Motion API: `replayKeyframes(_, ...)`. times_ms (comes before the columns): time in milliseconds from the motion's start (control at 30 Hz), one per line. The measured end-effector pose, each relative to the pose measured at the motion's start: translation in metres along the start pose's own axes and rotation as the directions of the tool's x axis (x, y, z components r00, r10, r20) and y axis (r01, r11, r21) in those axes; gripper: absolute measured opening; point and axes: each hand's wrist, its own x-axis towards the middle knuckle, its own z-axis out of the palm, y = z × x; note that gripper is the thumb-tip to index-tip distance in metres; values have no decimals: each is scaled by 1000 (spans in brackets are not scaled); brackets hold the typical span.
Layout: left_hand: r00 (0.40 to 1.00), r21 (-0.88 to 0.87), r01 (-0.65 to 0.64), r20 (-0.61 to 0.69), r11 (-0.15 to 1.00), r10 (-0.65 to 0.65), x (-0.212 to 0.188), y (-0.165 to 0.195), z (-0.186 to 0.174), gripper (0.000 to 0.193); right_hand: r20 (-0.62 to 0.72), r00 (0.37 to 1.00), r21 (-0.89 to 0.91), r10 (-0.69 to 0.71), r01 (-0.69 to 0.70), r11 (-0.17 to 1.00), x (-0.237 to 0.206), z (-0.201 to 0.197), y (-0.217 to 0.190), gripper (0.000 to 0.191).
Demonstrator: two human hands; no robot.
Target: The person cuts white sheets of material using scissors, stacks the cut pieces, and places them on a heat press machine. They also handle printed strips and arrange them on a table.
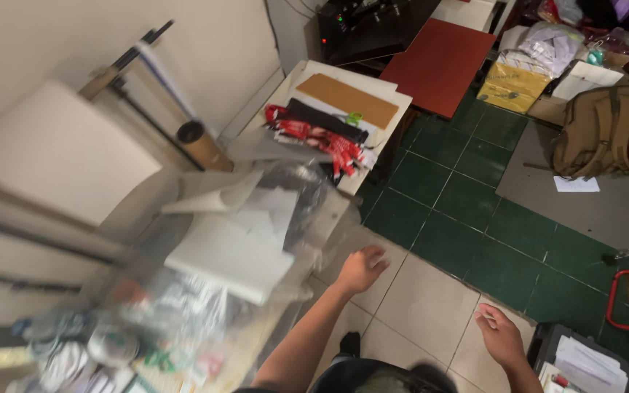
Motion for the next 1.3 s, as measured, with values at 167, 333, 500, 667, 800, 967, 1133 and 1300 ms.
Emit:
replayKeyframes(167, 994, -88, -82, -75, 993, 76, 162, 11, 19, 45, -37, 988, 104, 151, -147, 984, 103, -9, 0, 49)
replayKeyframes(333, 997, -3, -2, -77, 1000, 2, 291, -5, 27, 48, -2, 999, 154, 51, -50, 987, 249, -37, -3, 49)
replayKeyframes(500, 971, 86, 225, -100, 971, -216, 375, 7, 26, 48, 85, 984, 31, -157, 155, 987, 421, -89, -26, 48)
replayKeyframes(667, 933, 194, 346, -174, 918, -315, 434, 32, 31, 51, 253, 958, -69, -139, 161, 985, 572, -117, -76, 49)
replayKeyframes(800, 911, 122, 379, -227, 918, -346, 481, 16, 34, 50, 368, 916, -38, -157, 183, 982, 670, -98, -124, 49)
replayKeyframes(967, 889, -96, 275, -353, 957, -291, 571, -32, 52, 37, 530, 838, -159, -126, 244, 957, 769, -70, -171, 50)
replayKeyframes(1133, 927, -228, 182, -285, 957, -244, 700, -32, 49, 30, 568, 801, -106, -189, 299, 948, 859, -85, -210, 47)
replayKeyframes(1300, 999, -69, -12, -51, 998, 8, 828, 28, 29, 36, 423, 836, -20, -350, 395, 919, 957, -109, -229, 44)
